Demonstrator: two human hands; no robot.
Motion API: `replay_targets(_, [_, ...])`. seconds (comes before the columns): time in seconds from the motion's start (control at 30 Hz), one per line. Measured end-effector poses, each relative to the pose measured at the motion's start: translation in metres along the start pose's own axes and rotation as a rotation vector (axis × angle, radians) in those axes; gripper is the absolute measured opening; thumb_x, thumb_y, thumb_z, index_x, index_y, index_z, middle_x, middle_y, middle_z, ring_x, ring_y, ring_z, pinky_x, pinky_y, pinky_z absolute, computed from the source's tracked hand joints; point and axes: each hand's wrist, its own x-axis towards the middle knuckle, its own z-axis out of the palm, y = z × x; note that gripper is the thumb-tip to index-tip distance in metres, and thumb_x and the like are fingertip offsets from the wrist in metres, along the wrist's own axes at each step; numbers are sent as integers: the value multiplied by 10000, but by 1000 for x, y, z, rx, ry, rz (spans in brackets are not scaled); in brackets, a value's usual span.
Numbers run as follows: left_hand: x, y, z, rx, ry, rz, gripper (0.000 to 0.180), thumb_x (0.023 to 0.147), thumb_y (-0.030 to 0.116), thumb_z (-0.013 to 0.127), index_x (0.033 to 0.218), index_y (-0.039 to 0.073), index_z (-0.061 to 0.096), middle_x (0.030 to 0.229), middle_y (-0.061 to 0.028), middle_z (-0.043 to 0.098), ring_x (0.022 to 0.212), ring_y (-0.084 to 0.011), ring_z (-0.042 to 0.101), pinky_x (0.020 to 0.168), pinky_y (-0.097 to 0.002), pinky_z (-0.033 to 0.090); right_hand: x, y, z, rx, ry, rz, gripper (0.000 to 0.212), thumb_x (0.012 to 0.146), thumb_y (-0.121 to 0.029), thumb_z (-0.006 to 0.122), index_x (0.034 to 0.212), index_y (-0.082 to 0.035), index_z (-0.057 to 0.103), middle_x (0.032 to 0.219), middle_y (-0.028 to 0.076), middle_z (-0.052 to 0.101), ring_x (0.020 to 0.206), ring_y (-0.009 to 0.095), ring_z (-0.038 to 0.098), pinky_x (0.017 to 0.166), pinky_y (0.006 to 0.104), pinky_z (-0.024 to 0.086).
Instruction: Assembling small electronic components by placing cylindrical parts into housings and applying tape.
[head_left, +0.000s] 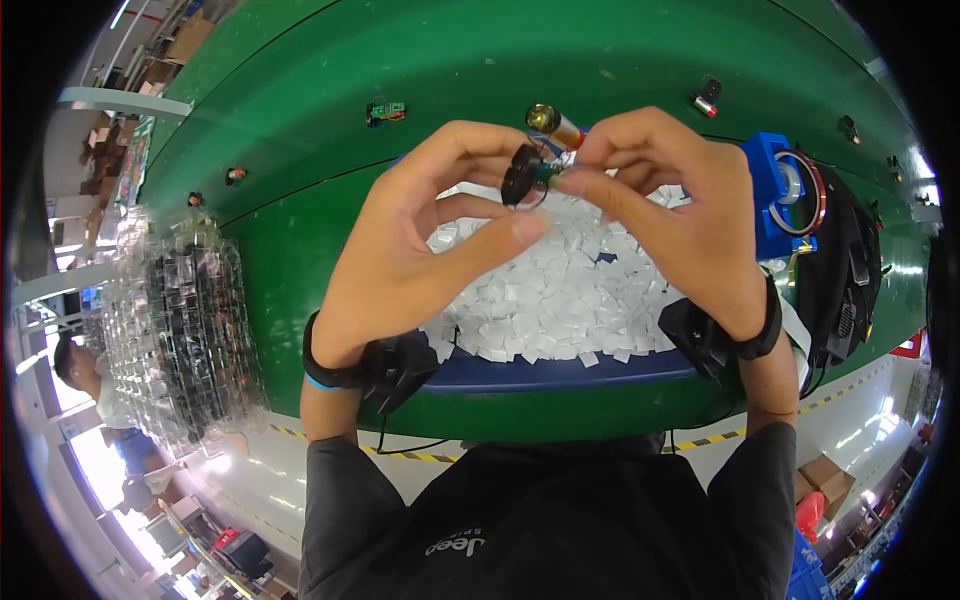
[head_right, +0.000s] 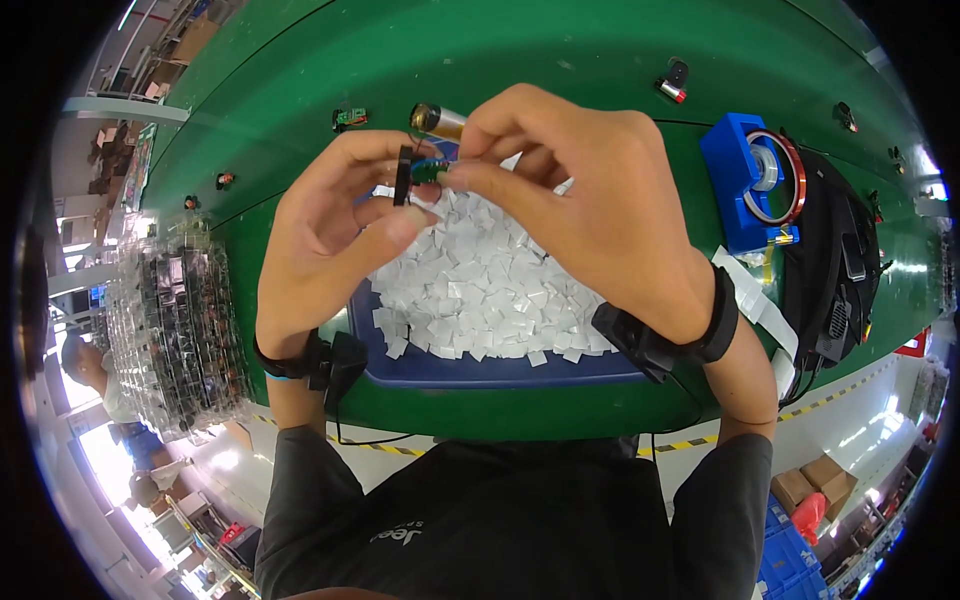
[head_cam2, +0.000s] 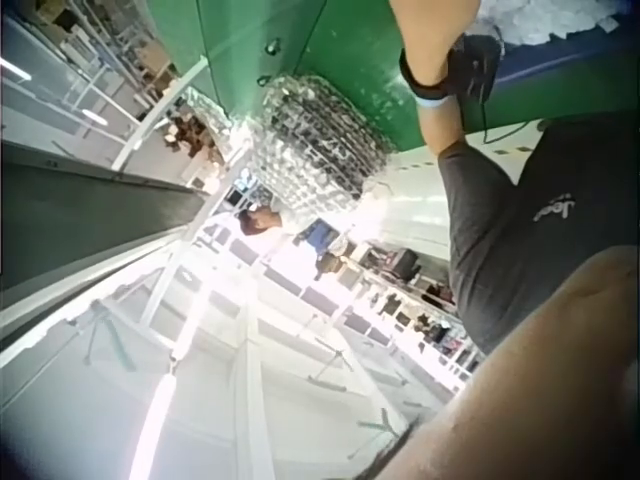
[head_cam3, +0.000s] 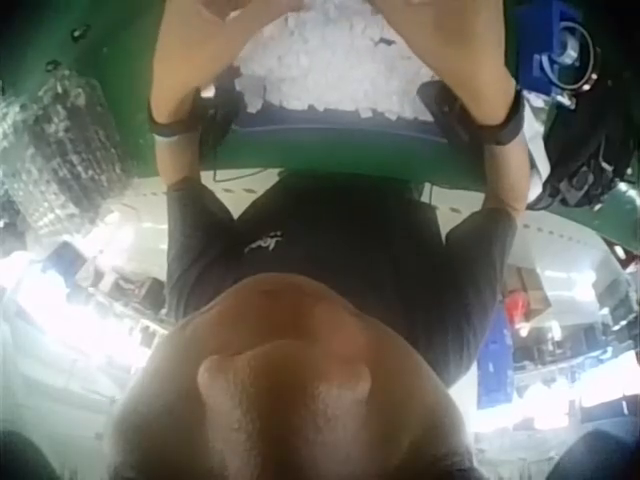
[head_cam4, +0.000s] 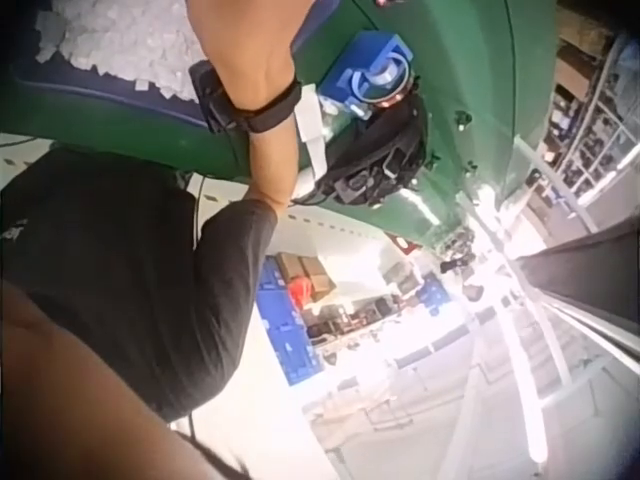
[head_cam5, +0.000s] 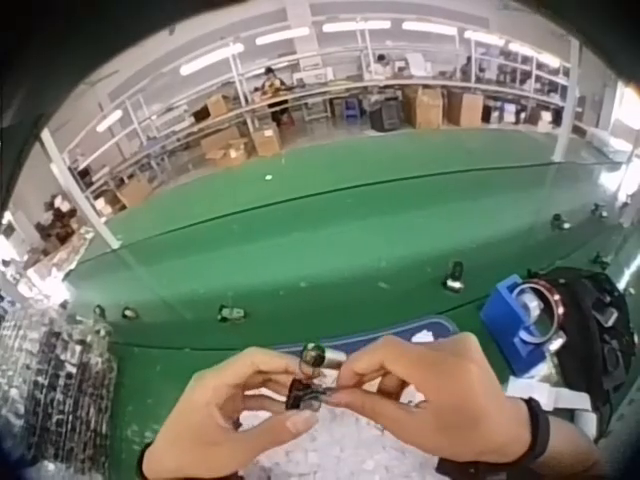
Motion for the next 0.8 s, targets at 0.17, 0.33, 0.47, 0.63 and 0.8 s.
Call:
replay_targets(0.17, [1, 5, 0, 83, -19, -168, 305, 929, 7, 681, 1211, -47, 578, 1103, -114, 675, 904, -142, 656, 748, -311, 598, -4, 1, -2, -321, -93, -127, 160, 813, -10, 798, 929, 1, 689, 806, 64, 718, 620, 92, 664, 572, 224, 504])
replay_targets(0.33, [5, -4, 3, -12, 91, -189, 277, 888, 83, 776, 1085, -22, 612, 951, -71, 720, 799, -111, 682, 658, -258, 580, -1, 3, -2, -491, -54, -360, 175, 775, -13, 815, 902, -26, 696, 865, 65, 700, 663, 138, 660, 587, 255, 500])
replay_targets(0.47, [4, -8, -4, -24, 140, -91, 235, 896, 72, 766, 1036, -30, 608, 961, -85, 715, 808, -101, 680, 629, -242, 584, 3, -3, -8, -452, -80, -374, 158, 784, -36, 805, 901, -34, 699, 917, 72, 687, 748, 200, 670, 619, 288, 509])
replay_targets(0.63, [10, -15, -11, 8, 137, -17, 215, 891, 42, 758, 1040, -26, 619, 953, -83, 706, 816, -101, 680, 624, -242, 584, 3, 12, -11, -775, -102, -202, 145, 847, -81, 762, 967, -22, 704, 953, 95, 678, 838, 260, 679, 655, 310, 514])
replay_targets(0.8, [6, -7, -3, 87, 37, -75, 256, 897, -2, 728, 1121, -45, 610, 1075, -108, 659, 920, -143, 643, 740, -307, 602, 7, 13, -11, -717, 2, -294, 173, 896, -93, 723, 1057, -30, 705, 998, 74, 693, 856, 212, 692, 711, 285, 532])
